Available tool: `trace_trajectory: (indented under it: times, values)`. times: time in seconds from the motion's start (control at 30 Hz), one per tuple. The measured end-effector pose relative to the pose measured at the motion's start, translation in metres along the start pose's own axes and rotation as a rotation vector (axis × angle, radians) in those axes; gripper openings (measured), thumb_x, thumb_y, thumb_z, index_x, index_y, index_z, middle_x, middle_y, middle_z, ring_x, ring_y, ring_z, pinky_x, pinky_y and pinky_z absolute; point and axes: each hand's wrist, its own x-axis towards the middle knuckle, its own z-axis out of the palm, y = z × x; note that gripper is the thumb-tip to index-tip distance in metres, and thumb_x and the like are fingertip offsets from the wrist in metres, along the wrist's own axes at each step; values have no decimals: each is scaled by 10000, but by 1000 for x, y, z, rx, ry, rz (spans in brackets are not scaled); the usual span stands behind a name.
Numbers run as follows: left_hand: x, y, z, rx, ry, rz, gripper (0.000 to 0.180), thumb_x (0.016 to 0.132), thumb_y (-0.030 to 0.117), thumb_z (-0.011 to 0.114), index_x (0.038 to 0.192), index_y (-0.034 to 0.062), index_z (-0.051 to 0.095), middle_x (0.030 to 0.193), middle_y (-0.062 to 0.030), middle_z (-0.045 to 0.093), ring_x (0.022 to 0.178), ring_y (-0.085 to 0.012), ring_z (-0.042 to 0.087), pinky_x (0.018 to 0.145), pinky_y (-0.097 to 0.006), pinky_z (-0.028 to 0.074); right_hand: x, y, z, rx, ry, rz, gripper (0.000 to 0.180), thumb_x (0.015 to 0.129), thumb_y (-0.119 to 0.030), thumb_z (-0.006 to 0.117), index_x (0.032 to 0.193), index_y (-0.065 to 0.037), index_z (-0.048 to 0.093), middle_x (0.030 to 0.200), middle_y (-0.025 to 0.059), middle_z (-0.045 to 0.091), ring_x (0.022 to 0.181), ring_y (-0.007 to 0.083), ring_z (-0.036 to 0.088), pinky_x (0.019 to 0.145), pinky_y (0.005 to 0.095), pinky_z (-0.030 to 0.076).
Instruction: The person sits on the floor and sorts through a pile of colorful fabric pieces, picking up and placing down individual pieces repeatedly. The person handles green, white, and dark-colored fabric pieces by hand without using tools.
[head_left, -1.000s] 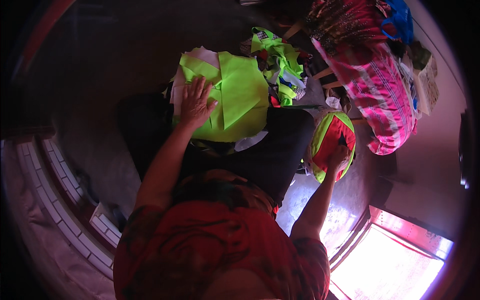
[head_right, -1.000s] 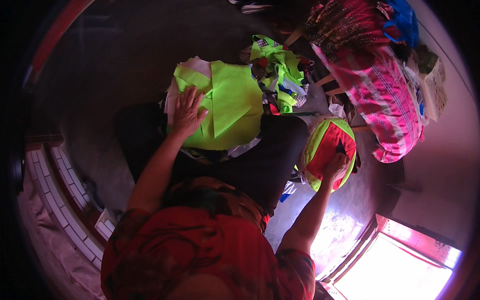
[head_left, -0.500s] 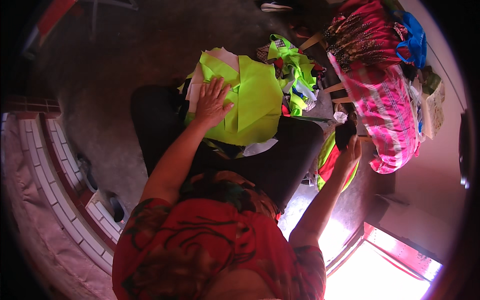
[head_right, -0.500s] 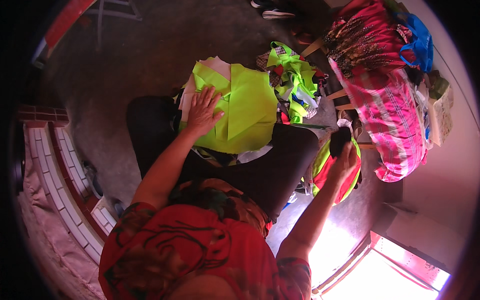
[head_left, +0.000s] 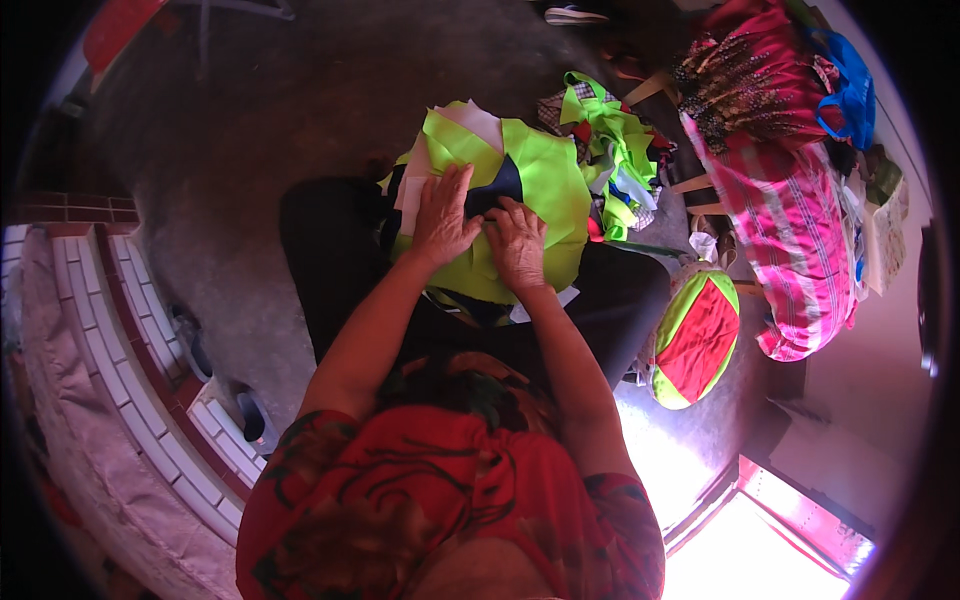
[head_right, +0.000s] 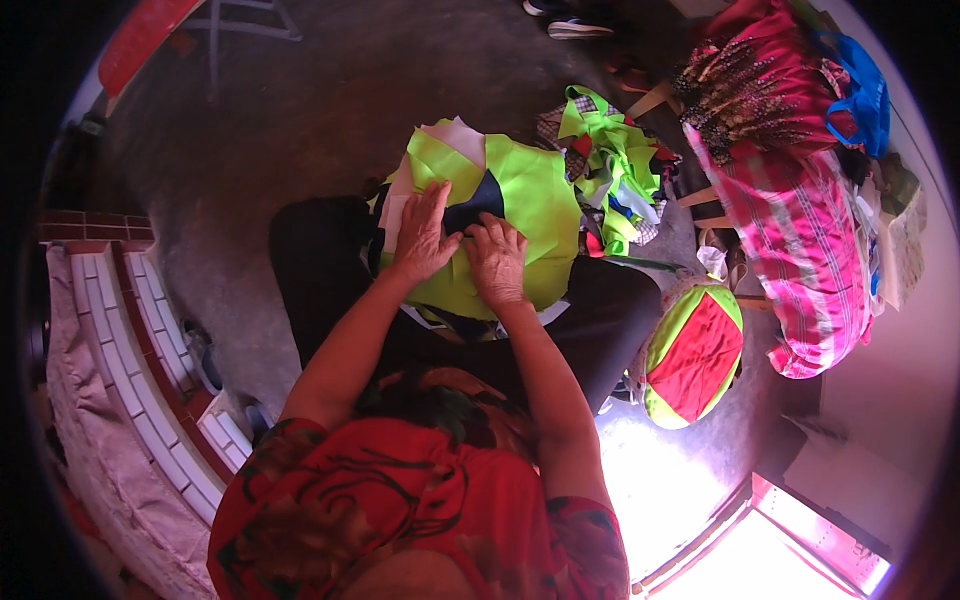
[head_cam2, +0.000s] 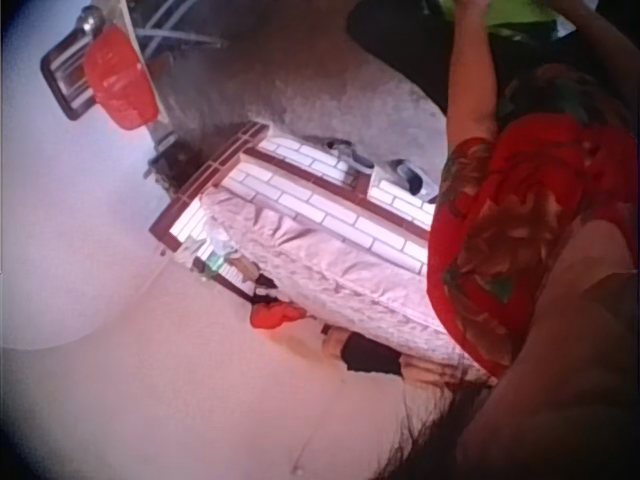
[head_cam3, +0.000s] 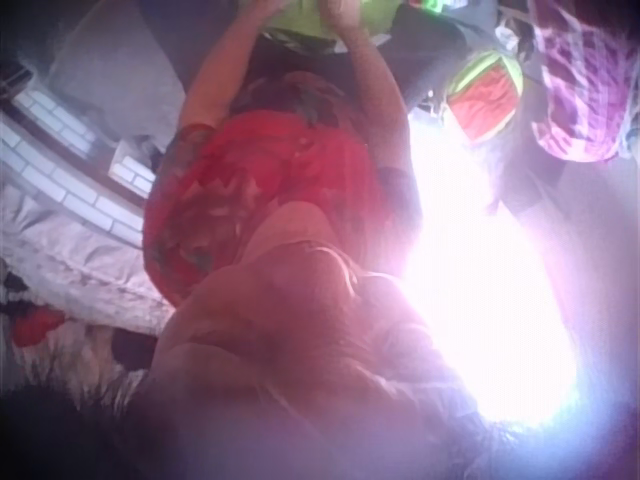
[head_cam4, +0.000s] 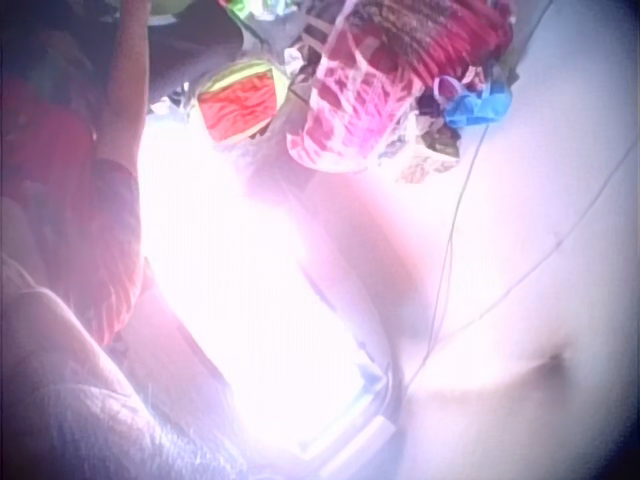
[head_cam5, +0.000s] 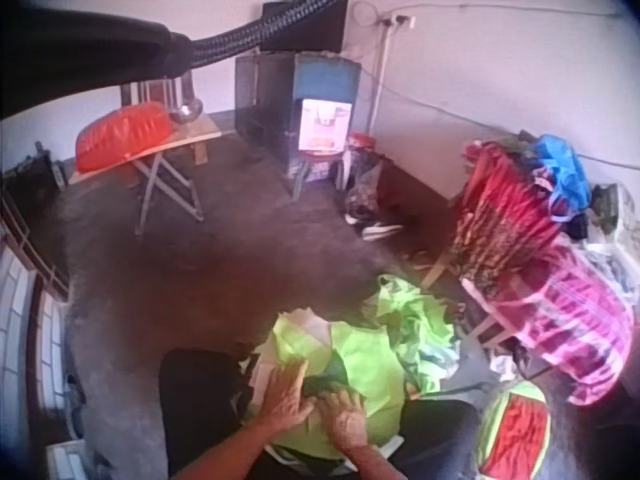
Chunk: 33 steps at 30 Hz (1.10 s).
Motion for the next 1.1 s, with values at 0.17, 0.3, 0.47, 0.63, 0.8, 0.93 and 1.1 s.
trace_trajectory:
  times: [0.17,0.3,0.47,0.63,0.8,0.93,1.1]
  values:
    - [5,8,-8,-109,129,3,776,776,232,672,1441,97,295,1449,-126,369,1373,-331,298,1106,-525,199,0,5,0,-4,-30,-6,259,799,-187,634,1051,-127,626,1239,56,556,1149,255,499,951,439,356]
    - [17,24,-17,71,34,148,476,841,220,587,1314,199,537,1467,-103,365,1391,-315,278,1114,-524,183,-2,5,2,-68,34,-6,268,808,-173,611,1069,-110,609,1242,71,555,1149,255,505,947,438,361]
    - [13,6,10,155,-40,103,361,872,242,570,1225,177,615,1438,-99,404,1380,-312,295,1114,-547,192,-1,0,4,-53,61,1,265,819,-171,592,1072,-92,591,1278,93,532,1183,269,495,972,446,359]
    - [24,28,-7,63,37,156,372,888,282,548,1236,169,608,1445,-92,406,1377,-317,301,1108,-556,183,-6,6,4,-68,106,16,275,796,-179,605,1057,-95,601,1285,99,533,1194,269,489,977,454,361]
    - [29,21,1,96,-158,169,428,937,328,471,1326,158,524,1460,-63,407,1386,-289,305,1111,-558,148,-7,8,9,-29,122,-2,300,781,-183,610,1062,-80,607,1279,98,537,1204,267,479,982,455,359]
    - [28,15,10,135,-164,175,419,955,314,444,1331,141,509,1437,-54,437,1383,-276,313,1118,-542,136,-7,7,3,34,73,36,313,777,-184,627,1068,-67,612,1280,95,535,1202,279,478,991,460,351]
    - [36,26,2,63,-119,117,419,943,332,493,1313,138,521,1435,-88,422,1380,-310,303,1114,-547,140,2,6,-17,207,-15,126,288,783,-154,633,1053,-54,622,1235,109,558,1159,305,509,975,443,371]
